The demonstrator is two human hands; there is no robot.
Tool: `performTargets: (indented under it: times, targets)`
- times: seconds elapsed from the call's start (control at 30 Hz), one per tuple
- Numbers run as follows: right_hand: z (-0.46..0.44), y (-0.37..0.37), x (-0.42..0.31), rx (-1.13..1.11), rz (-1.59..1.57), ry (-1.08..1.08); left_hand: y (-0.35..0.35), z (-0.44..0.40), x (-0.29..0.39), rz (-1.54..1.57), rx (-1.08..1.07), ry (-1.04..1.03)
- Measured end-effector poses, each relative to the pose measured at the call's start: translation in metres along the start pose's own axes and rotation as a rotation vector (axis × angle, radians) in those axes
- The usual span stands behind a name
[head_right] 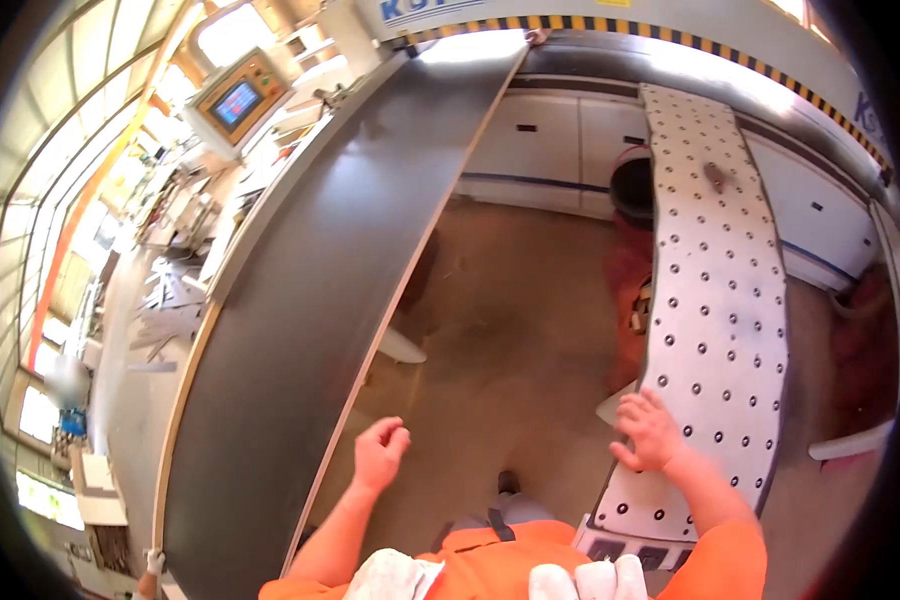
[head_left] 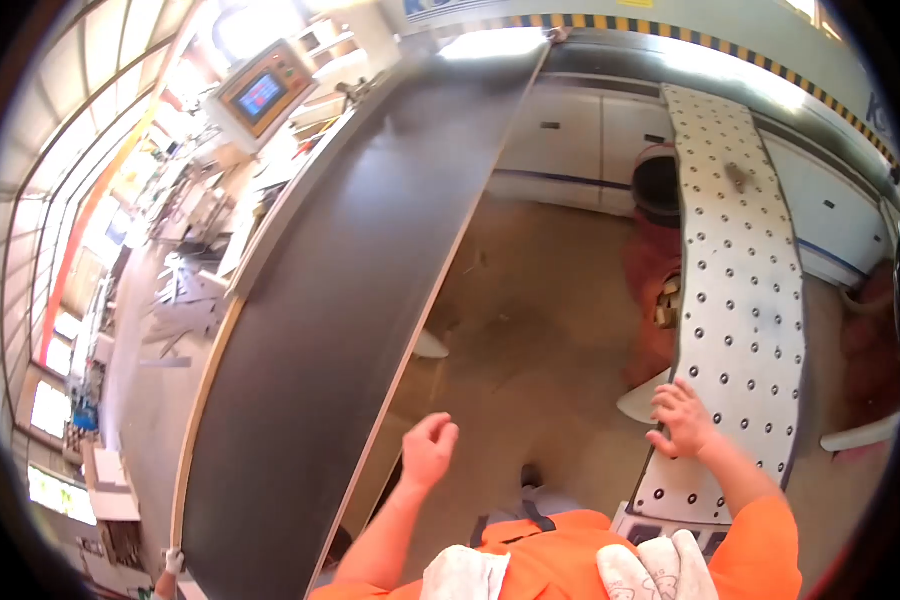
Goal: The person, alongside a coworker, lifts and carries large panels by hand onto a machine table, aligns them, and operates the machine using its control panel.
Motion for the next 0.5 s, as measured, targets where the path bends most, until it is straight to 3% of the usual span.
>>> performTargets:
  times: [0.2,0.33,0.37,0.5]
  targets:
    - [-0.029,-0.004,0.018,0.228,-0.102,-0.312,0.009,-0.199,0.028,-0.244,-0.016,-0.189]
    - [-0.097,-0.003,0.049,0.529,-0.389,-0.600,0.012,-0.332,0.022,-0.406,0.055,-0.395]
    - [-0.131,-0.005,0.053,0.552,-0.417,-0.579,0.010,-0.368,0.021,-0.399,0.077,-0.423]
    - [-0.291,-0.039,0.081,0.289,-0.672,-0.665,0.012,-0.491,0.010,-0.436,0.120,-0.424]
Point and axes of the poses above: each hand's wrist, its own z-axis away from the middle knuckle, its own y-axis out of the back of the hand, x = y × z, the point moved 10 cm from there along -z, towards the middle knuckle, and after that the axes turned 4 degrees about -y, right-handed, at the moved point
